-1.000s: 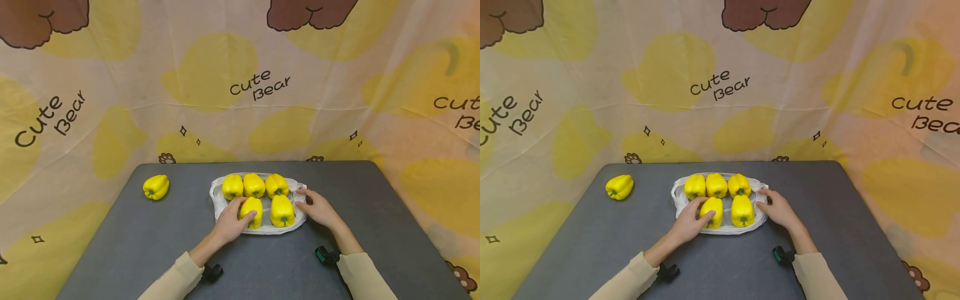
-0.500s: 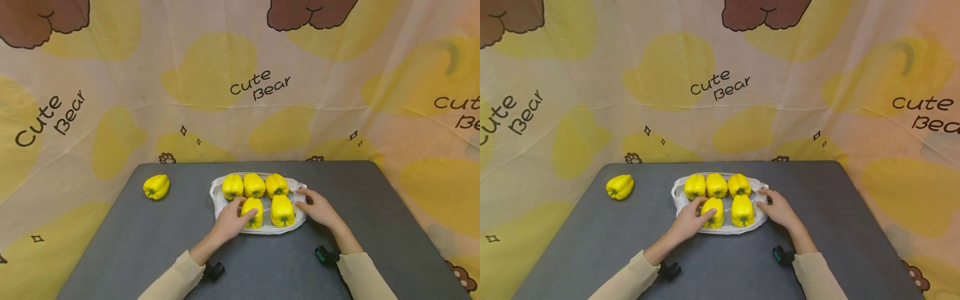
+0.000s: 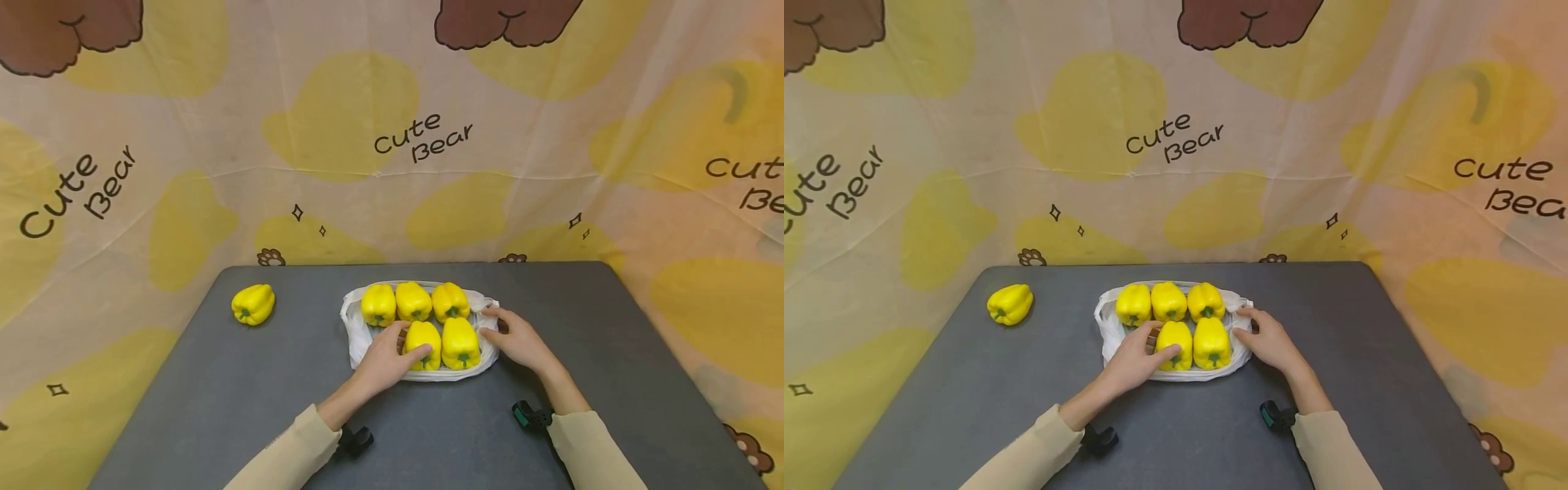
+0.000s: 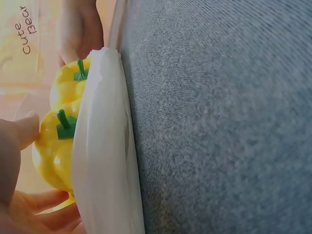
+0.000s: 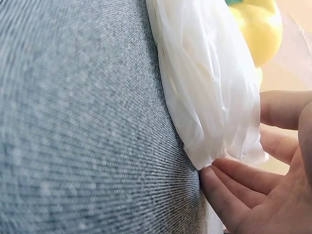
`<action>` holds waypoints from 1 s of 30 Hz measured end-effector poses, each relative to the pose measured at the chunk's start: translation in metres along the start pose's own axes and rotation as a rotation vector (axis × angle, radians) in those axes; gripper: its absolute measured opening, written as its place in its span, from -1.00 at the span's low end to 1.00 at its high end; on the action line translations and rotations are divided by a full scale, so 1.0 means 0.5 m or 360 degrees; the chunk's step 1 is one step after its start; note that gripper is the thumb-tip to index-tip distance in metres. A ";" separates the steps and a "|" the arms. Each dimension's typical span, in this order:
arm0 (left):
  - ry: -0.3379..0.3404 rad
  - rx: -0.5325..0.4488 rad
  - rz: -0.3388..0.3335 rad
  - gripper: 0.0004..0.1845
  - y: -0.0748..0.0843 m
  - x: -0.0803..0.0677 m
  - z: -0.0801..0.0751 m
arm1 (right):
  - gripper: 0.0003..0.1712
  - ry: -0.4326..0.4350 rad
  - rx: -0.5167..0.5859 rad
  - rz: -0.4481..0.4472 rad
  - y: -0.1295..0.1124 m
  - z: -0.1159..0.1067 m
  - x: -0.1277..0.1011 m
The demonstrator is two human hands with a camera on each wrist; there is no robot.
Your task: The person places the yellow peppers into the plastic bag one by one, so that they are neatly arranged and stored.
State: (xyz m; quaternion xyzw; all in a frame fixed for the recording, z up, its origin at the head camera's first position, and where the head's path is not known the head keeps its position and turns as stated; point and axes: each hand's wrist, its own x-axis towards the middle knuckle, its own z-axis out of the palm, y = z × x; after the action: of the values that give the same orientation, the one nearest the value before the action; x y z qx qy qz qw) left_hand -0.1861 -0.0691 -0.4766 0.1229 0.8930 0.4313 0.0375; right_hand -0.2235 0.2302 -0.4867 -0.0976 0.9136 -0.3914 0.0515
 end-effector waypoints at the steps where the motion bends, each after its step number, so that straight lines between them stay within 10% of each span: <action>1: -0.0007 0.0002 0.0001 -0.18 0.000 0.000 0.000 | -0.35 -0.0002 -0.0002 0.0002 0.000 0.000 0.001; 16: -0.0050 0.0056 0.0126 -0.34 -0.002 0.003 -0.043 | -0.34 -0.0014 0.0002 0.0008 -0.002 0.002 0.001; 30: 0.0136 0.0148 0.0280 -0.62 -0.005 -0.011 -0.110 | -0.35 0.0000 0.0005 -0.0013 0.000 0.000 0.001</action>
State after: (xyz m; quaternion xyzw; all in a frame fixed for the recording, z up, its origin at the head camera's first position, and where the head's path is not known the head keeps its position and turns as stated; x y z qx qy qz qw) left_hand -0.1907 -0.1140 -0.4441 0.1840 0.8985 0.3960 -0.0445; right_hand -0.2241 0.2300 -0.4870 -0.1013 0.9125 -0.3931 0.0501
